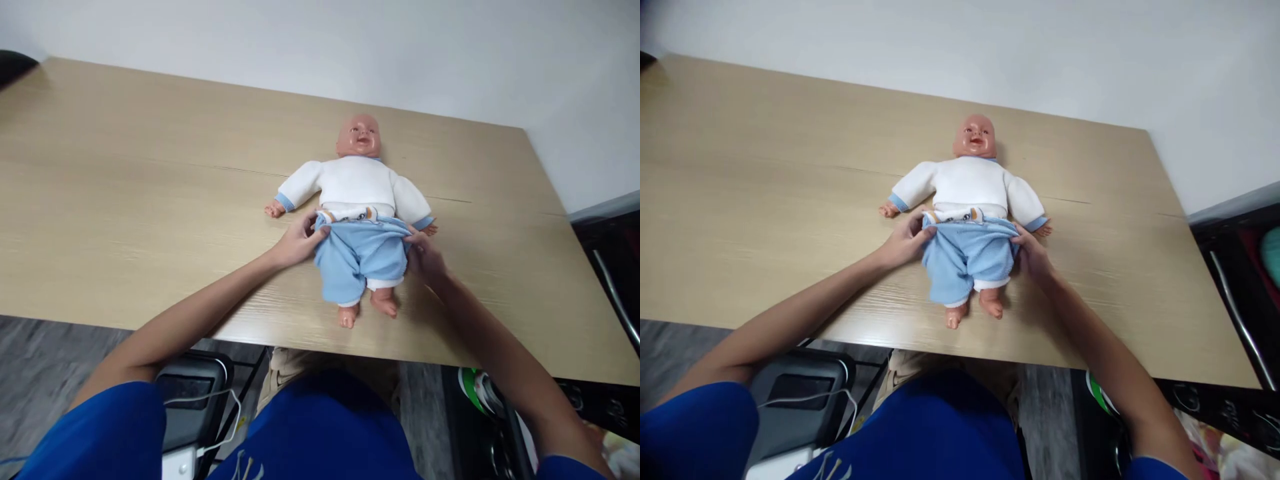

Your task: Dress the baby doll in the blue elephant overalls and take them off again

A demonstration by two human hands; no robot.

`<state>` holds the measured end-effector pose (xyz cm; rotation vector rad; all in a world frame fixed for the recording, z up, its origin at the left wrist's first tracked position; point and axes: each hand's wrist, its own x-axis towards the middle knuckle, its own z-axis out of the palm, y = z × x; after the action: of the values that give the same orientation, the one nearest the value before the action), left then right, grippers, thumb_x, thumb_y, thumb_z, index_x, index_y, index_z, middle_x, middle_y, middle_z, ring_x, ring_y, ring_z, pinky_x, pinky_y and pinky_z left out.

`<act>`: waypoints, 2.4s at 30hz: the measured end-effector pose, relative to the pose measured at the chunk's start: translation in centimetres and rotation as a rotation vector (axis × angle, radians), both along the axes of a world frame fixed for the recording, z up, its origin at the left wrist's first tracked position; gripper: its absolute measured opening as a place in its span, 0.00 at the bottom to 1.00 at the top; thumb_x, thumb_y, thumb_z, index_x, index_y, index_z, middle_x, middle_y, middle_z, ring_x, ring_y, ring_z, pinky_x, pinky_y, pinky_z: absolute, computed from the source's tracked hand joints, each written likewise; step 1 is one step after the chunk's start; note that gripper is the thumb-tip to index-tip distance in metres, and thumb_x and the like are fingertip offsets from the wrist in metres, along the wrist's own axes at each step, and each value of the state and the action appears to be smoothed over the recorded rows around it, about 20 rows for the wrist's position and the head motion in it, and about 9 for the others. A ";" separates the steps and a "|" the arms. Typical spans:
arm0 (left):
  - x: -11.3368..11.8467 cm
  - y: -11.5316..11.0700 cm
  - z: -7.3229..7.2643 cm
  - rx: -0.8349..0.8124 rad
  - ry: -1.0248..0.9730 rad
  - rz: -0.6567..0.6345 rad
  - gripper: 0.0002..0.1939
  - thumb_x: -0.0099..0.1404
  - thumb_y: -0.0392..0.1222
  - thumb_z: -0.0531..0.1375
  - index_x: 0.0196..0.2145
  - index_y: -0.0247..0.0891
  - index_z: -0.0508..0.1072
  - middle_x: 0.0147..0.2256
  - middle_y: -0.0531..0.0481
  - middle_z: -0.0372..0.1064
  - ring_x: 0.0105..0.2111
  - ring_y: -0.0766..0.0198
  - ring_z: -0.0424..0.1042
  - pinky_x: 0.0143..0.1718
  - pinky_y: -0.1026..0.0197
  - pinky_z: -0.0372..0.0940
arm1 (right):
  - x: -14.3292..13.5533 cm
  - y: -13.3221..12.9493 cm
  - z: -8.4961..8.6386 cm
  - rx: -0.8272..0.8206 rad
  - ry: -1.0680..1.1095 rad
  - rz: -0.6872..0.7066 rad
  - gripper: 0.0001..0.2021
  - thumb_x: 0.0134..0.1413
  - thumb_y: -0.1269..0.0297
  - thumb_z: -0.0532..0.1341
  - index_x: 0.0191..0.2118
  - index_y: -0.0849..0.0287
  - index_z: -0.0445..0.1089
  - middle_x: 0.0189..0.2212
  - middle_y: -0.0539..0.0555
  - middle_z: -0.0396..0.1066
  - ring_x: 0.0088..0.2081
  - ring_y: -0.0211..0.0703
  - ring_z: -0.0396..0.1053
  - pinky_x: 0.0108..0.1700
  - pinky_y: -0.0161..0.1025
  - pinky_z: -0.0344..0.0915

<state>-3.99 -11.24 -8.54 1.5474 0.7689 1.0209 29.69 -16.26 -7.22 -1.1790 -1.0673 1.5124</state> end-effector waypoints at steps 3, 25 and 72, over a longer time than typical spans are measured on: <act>0.2 -0.5 -0.8 -0.099 -0.027 0.111 0.38 0.73 0.82 0.73 0.47 0.44 0.72 0.40 0.51 0.73 0.42 0.58 0.73 0.45 0.58 0.72 | -1.2 -0.1 -0.3 0.010 0.028 -0.047 0.21 0.56 0.52 0.72 0.56 0.44 0.83 0.56 0.53 0.89 0.72 0.67 0.77 0.85 0.64 0.66; -0.8 3.6 3.6 0.141 0.166 0.094 0.32 0.77 0.75 0.71 0.42 0.40 0.79 0.40 0.49 0.74 0.42 0.56 0.71 0.49 0.54 0.66 | -1.7 0.6 4.7 0.430 -0.507 0.058 0.15 0.69 0.48 0.75 0.39 0.50 0.73 0.33 0.48 0.64 0.37 0.47 0.60 0.42 0.46 0.61; -3.3 6.5 -0.9 -0.043 0.036 -0.051 0.33 0.69 0.76 0.78 0.43 0.43 0.79 0.40 0.48 0.76 0.41 0.55 0.75 0.48 0.53 0.73 | 2.3 5.0 -0.8 0.184 -0.164 0.082 0.27 0.51 0.35 0.81 0.46 0.46 0.76 0.44 0.53 0.83 0.59 0.66 0.82 0.68 0.64 0.80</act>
<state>-7.25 -4.70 -9.43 1.5444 0.7676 0.9361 31.96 -11.24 -8.06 -1.1564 -1.3497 1.3638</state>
